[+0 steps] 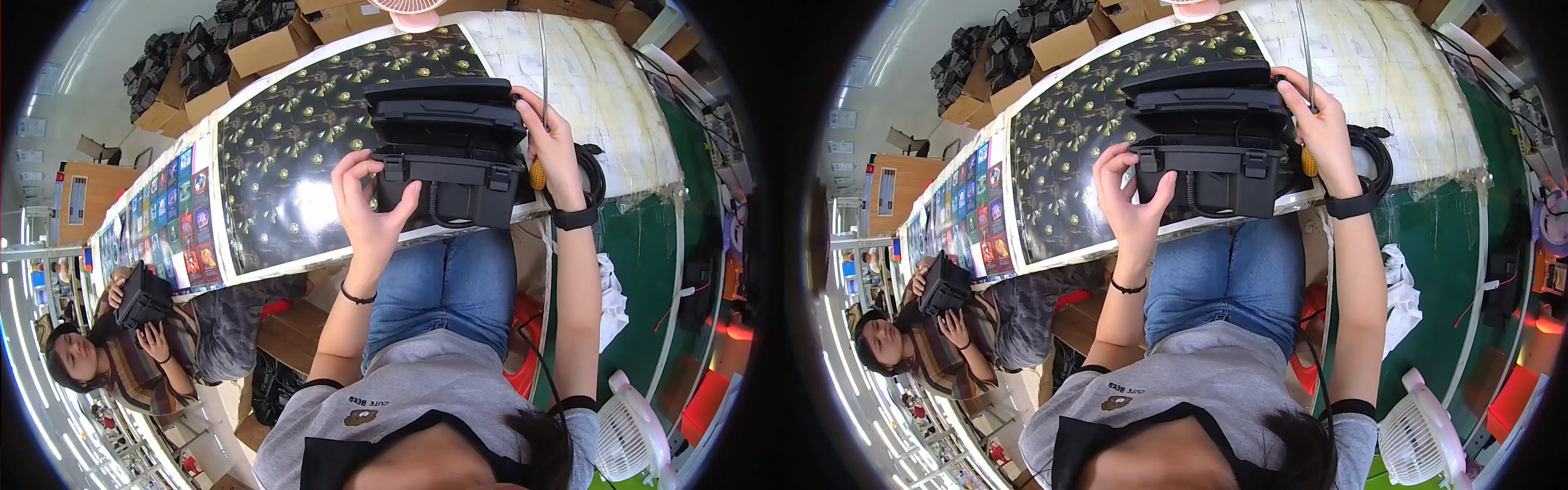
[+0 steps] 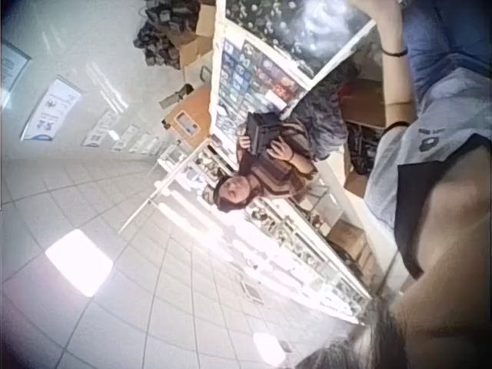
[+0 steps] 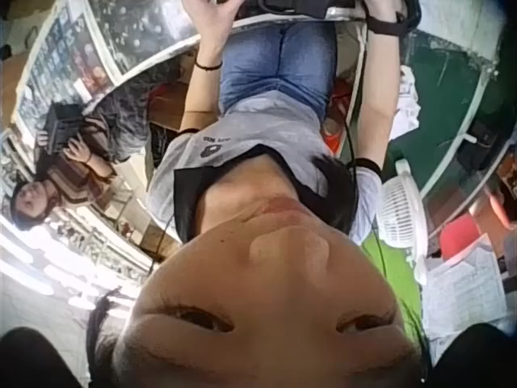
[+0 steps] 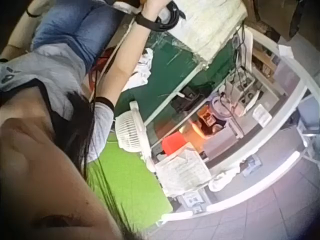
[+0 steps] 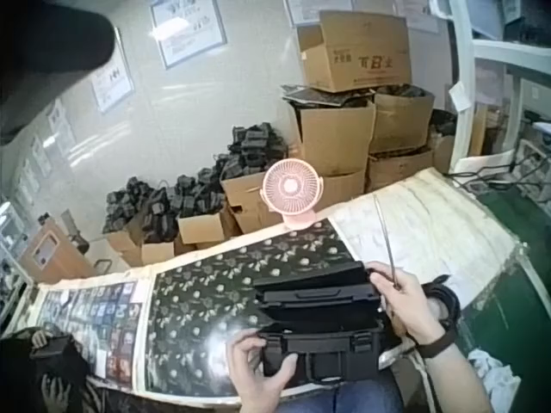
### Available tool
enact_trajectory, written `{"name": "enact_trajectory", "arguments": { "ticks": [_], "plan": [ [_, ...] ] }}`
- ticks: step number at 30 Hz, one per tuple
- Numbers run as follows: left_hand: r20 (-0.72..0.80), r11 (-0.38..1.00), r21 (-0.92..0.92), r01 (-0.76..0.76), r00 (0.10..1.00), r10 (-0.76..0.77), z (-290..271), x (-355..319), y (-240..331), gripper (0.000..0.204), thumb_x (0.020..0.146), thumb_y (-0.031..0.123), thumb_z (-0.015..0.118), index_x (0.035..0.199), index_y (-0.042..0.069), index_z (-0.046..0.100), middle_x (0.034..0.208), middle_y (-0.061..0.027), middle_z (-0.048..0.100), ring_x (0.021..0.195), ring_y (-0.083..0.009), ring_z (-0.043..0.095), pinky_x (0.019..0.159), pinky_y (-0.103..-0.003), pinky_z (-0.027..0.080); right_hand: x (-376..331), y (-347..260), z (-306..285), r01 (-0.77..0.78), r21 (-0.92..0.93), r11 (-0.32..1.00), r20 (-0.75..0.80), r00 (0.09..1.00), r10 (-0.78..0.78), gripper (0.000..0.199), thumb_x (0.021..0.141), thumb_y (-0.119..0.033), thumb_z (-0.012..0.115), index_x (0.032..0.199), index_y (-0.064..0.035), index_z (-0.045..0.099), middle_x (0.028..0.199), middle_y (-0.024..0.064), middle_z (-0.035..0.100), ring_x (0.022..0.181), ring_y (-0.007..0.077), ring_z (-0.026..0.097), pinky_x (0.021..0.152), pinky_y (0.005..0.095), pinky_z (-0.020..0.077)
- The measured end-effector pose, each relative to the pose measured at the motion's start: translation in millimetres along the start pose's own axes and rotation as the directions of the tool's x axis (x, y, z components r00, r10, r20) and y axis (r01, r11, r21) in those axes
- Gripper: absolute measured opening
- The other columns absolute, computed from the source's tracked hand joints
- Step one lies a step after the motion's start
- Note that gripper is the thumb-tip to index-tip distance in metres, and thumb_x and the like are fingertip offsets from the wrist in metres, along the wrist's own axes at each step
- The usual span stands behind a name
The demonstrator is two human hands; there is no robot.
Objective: Assembling a black plastic electronic enclosure or junction box using a screwdriver.
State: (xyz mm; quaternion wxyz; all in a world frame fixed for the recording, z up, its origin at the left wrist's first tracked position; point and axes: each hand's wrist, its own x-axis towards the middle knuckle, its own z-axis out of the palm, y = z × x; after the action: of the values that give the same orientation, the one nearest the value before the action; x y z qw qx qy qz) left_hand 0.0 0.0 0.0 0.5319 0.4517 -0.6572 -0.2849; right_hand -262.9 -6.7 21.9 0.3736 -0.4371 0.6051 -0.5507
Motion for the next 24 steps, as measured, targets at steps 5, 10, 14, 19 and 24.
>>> {"name": "enact_trajectory", "arguments": {
  "ticks": [5, 10, 14, 19, 24],
  "plan": [
    [0.11, 0.995, 0.071, -0.076, 0.992, 0.068, -0.9, -1.3, -16.4, 0.044, 0.072, 0.002, 0.081, 0.106, 0.004, 0.054, 0.13, -0.0083, 0.043, 0.117, -0.0226, 0.051, 0.089, -0.033, 0.054, -2.2, -0.4, -7.5, -0.012, 0.032, 0.999, 0.031, 0.999, 0.011, 0.027, 0.095, -0.022, 0.064, 0.119, -0.0131, 0.069, 0.098, -0.0024, 0.068, 0.051, 0.0008, 0.042, 0.045, 0.0161, 0.0336],
    [0.025, 0.999, 0.028, -0.019, 1.0, 0.018, -2.9, -9.1, -4.5, 0.057, 0.073, 0.002, 0.08, 0.123, 0.009, 0.054, 0.134, -0.0096, 0.039, 0.121, -0.0251, 0.048, 0.088, -0.035, 0.053, -17.4, -18.9, -12.6, 0.08, -0.007, 0.997, 0.167, 0.983, -0.078, 0.023, 0.091, -0.013, 0.065, 0.114, -0.0082, 0.068, 0.117, 0.0047, 0.068, 0.066, 0.0031, 0.052, 0.054, 0.0165, 0.0389],
    [0.068, 0.984, 0.157, -0.087, 0.995, 0.077, -6.0, -7.9, 6.8, 0.074, 0.073, 0.004, 0.081, 0.137, 0.014, 0.046, 0.135, -0.0121, 0.035, 0.117, -0.0269, 0.048, 0.088, -0.036, 0.053, -16.7, -19.6, -19.6, 0.191, -0.032, 0.981, 0.233, 0.956, -0.178, 0.022, 0.088, -0.006, 0.065, 0.11, -0.0031, 0.065, 0.12, 0.0086, 0.068, 0.077, 0.0055, 0.054, 0.071, 0.0199, 0.0442],
    [0.088, 0.95, 0.114, -0.291, 0.955, 0.282, -7.7, 0.0, -16.0, 0.059, 0.074, 0.004, 0.08, 0.123, 0.011, 0.048, 0.139, -0.0152, 0.03, 0.122, -0.0333, 0.048, 0.093, -0.04, 0.052, -18.3, -22.8, -17.7, 0.228, -0.045, 0.973, 0.226, 0.951, -0.213, 0.021, 0.086, -0.005, 0.067, 0.107, -0.0038, 0.067, 0.12, 0.0072, 0.068, 0.073, 0.0052, 0.052, 0.07, 0.0198, 0.0445],
    [0.004, 0.972, -0.183, -0.147, 0.989, 0.15, 11.7, 4.1, -13.6, 0.049, 0.078, 0.0, 0.076, 0.116, 0.009, 0.047, 0.141, -0.0158, 0.031, 0.136, -0.0419, 0.037, 0.102, -0.044, 0.048, -34.5, -35.3, -7.8, 0.383, -0.409, 0.828, -0.065, 0.893, -0.445, 0.014, 0.084, -0.013, 0.072, 0.095, -0.0056, 0.071, 0.094, 0.002, 0.068, 0.063, 0.008, 0.05, 0.059, 0.0232, 0.0413]
  ]
}}
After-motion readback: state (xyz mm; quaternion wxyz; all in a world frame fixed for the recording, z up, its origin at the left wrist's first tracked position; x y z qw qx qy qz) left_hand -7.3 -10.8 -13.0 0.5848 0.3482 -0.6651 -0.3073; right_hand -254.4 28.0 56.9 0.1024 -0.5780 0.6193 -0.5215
